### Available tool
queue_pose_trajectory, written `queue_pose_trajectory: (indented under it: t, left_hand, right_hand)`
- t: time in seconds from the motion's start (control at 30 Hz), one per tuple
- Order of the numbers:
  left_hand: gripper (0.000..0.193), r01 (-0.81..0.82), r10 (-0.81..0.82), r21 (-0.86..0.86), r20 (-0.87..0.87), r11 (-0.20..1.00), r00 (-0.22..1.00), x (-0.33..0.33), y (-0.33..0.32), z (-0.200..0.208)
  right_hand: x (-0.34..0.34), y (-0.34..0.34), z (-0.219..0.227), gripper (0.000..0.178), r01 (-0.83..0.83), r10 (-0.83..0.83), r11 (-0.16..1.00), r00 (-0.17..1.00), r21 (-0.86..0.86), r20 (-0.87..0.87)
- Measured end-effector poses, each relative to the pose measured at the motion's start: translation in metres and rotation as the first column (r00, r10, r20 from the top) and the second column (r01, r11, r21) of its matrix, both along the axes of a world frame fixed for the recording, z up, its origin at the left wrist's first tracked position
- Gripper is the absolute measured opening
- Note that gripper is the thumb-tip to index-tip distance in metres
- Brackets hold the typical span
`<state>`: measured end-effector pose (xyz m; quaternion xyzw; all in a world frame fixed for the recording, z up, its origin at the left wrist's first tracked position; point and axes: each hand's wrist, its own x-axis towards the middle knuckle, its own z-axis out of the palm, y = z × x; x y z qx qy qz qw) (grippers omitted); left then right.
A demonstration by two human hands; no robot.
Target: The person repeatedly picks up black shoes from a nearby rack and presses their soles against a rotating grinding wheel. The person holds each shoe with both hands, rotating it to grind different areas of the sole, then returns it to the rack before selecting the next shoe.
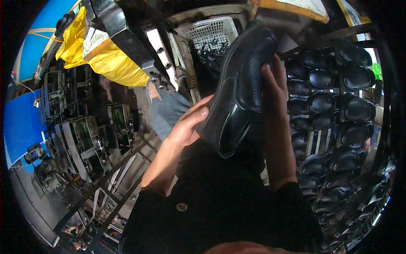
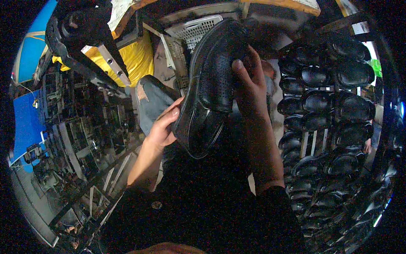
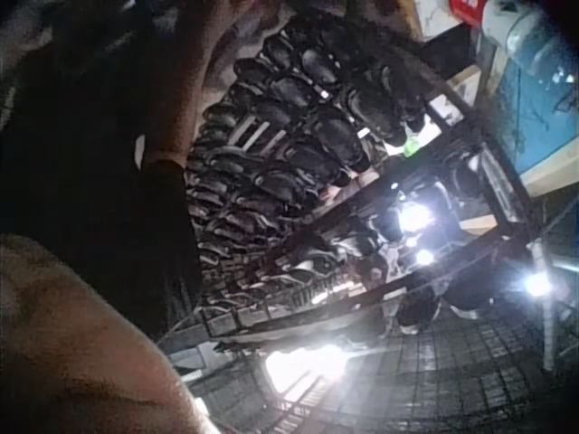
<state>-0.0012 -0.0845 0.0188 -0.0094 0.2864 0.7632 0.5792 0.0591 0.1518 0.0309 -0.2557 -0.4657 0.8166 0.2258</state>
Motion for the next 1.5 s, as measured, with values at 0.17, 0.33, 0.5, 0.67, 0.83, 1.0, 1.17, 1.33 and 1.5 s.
queue_pose_trajectory:
  t: [0.17,0.33,0.5,0.67,0.83,1.0,1.17,1.33,1.5]
  left_hand:
    - [0.068,-0.142,0.139,0.063,0.050,0.988,0.989,0.004,0.006,0.000]
    - [0.064,-0.281,0.277,-0.035,-0.088,0.959,0.957,0.003,0.019,0.009]
    - [0.072,-0.344,0.342,0.025,-0.192,0.939,0.920,0.011,0.023,0.008]
    - [0.077,-0.585,0.561,-0.013,-0.263,0.811,0.785,-0.020,-0.013,0.002]
    - [0.064,-0.664,0.581,0.009,-0.491,0.748,0.648,-0.027,-0.024,0.023]
    - [0.055,-0.686,0.576,-0.048,-0.503,0.726,0.645,-0.029,-0.023,0.035]
    - [0.050,-0.709,0.606,-0.041,-0.487,0.704,0.629,-0.033,-0.018,0.040]
    - [0.046,-0.734,0.638,-0.085,-0.435,0.674,0.636,-0.034,-0.028,0.026]
    - [0.038,-0.741,0.646,-0.162,-0.393,0.652,0.654,-0.041,-0.036,0.023]
  right_hand:
    - [0.012,0.003,-0.018,0.070,-0.064,0.064,0.983,0.998,0.174,0.005]
    - [0.047,-0.026,-0.001,0.101,-0.193,0.259,0.704,0.966,0.683,0.005]
    - [0.037,-0.026,-0.013,0.099,-0.110,0.239,0.588,0.970,0.801,-0.042]
    - [0.026,-0.006,0.029,0.089,-0.144,0.304,0.789,0.937,0.597,-0.175]
    - [0.013,0.003,0.042,0.098,-0.097,0.293,0.824,0.916,0.558,-0.274]
    - [0.002,-0.001,0.064,0.108,-0.013,0.249,0.716,0.938,0.698,-0.239]
    - [-0.007,-0.001,0.072,0.118,0.014,0.263,0.691,0.926,0.723,-0.270]
    - [-0.001,0.007,0.073,0.123,-0.054,0.293,0.577,0.945,0.815,-0.144]
    - [-0.015,0.000,0.076,0.118,-0.044,0.314,0.610,0.930,0.791,-0.190]
